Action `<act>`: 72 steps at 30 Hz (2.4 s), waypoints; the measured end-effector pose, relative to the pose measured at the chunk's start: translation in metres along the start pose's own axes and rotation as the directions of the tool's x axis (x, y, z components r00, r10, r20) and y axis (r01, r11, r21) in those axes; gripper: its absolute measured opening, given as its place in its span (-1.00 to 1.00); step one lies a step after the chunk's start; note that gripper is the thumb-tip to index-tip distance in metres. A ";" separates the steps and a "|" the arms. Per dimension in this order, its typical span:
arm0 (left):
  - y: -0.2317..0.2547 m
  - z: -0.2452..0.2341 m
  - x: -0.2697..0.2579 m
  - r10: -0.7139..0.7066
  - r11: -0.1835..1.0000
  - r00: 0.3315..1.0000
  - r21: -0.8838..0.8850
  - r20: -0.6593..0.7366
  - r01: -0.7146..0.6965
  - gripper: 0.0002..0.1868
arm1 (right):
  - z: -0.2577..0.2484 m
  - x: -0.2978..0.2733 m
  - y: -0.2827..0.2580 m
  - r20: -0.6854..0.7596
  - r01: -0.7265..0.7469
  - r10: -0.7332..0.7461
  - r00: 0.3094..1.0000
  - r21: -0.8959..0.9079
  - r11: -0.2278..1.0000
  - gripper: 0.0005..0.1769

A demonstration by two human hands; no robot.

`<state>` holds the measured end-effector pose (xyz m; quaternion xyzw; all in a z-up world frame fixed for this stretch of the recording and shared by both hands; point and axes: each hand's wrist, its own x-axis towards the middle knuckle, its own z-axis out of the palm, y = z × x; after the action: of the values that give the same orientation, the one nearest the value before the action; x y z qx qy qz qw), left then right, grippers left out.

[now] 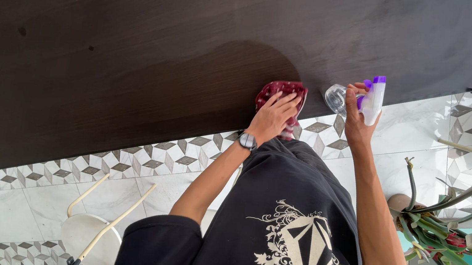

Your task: The person wipes the surface of a dark table using a red cloth while holding a spray bottle in the other hand.

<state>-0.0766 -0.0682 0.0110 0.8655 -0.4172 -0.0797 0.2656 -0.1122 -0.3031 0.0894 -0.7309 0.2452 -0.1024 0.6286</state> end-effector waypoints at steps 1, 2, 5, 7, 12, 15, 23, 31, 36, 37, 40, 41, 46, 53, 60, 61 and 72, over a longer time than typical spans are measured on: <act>0.002 -0.004 -0.011 -0.006 1.000 1.000 -0.019 0.022 0.007 -0.58 | 0.000 0.000 0.000 -0.001 0.026 -0.026 1.000 -0.017 1.000 -0.65; 0.003 -0.010 -0.020 -0.012 0.999 0.999 -0.035 0.044 0.014 -0.59 | 0.001 0.001 -0.001 -0.001 0.053 -0.053 0.999 -0.032 0.998 -0.65; 0.005 -0.023 -0.032 -0.047 0.997 0.996 -0.057 0.081 0.052 -0.58 | 0.000 0.004 -0.003 -0.008 0.029 -0.029 1.000 -0.007 1.000 -0.67; -0.001 -0.030 -0.037 -0.106 0.993 0.994 -0.056 0.011 0.106 -0.63 | 0.000 0.005 -0.006 -0.031 -0.034 0.034 0.999 0.008 0.999 -0.63; -0.038 -0.034 -0.027 -0.266 0.964 0.950 -0.024 -0.165 0.266 -0.68 | 0.001 0.007 -0.005 -0.034 -0.043 0.043 0.999 0.010 0.999 -0.63; -0.065 -0.039 -0.003 -0.357 0.934 0.914 -0.046 -0.194 0.355 -0.66 | 0.000 0.007 -0.004 -0.016 0.030 -0.030 0.999 0.003 1.000 -0.65; -0.083 -0.043 0.044 -0.321 0.944 0.935 0.036 -0.149 0.329 -0.59 | -0.001 0.008 0.003 -0.002 0.083 -0.083 0.997 -0.006 0.997 -0.67; -0.048 -0.016 0.047 -0.010 0.990 0.999 0.138 0.053 0.002 -0.56 | 0.000 0.005 0.001 -0.046 -0.007 0.009 0.999 0.032 0.999 -0.69; -0.028 -0.014 0.020 0.197 0.961 0.961 0.158 0.194 -0.229 -0.60 | 0.000 0.004 0.006 -0.065 0.076 -0.073 0.995 0.044 0.996 -0.71; -0.024 -0.016 0.012 0.200 0.961 0.950 0.142 0.240 -0.238 -0.58 | 0.004 0.003 0.006 -0.072 0.067 -0.063 0.995 0.056 0.996 -0.71; -0.013 -0.022 -0.002 0.204 0.966 0.917 0.081 0.343 -0.245 -0.55 | 0.011 -0.006 0.001 -0.090 0.014 -0.006 0.996 0.082 0.997 -0.67; -0.014 -0.022 -0.004 0.205 0.968 0.907 0.062 0.368 -0.244 -0.55 | 0.013 -0.009 -0.001 -0.095 -0.003 0.011 0.995 0.090 0.996 -0.64; -0.028 -0.018 0.001 0.301 0.932 0.894 0.098 0.331 -0.350 -0.51 | 0.023 -0.020 -0.004 -0.142 -0.026 0.027 0.990 0.004 1.000 -0.58; -0.038 -0.016 0.029 0.294 0.924 0.892 0.136 0.345 -0.357 -0.33 | 0.034 -0.024 0.002 -0.240 -0.004 0.013 0.971 0.039 0.999 -0.59; -0.082 -0.038 0.046 0.088 0.991 0.989 0.087 0.115 -0.098 -0.45 | 0.042 -0.030 -0.005 -0.278 -0.005 0.006 0.960 0.004 1.000 -0.56; -0.092 -0.045 0.044 0.041 0.997 0.995 0.062 0.094 -0.047 -0.54 | 0.042 -0.030 -0.007 -0.284 -0.020 0.024 0.959 0.016 1.000 -0.52; -0.124 -0.104 -0.071 -0.090 0.996 0.995 0.017 0.038 0.090 -0.71 | 0.046 -0.031 -0.002 -0.297 -0.005 0.005 0.955 0.000 1.000 -0.47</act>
<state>-0.0004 0.0897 0.0280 0.8837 -0.3835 -0.1052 0.2470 -0.1173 -0.2476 0.0877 -0.7069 0.3389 -0.2093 0.5845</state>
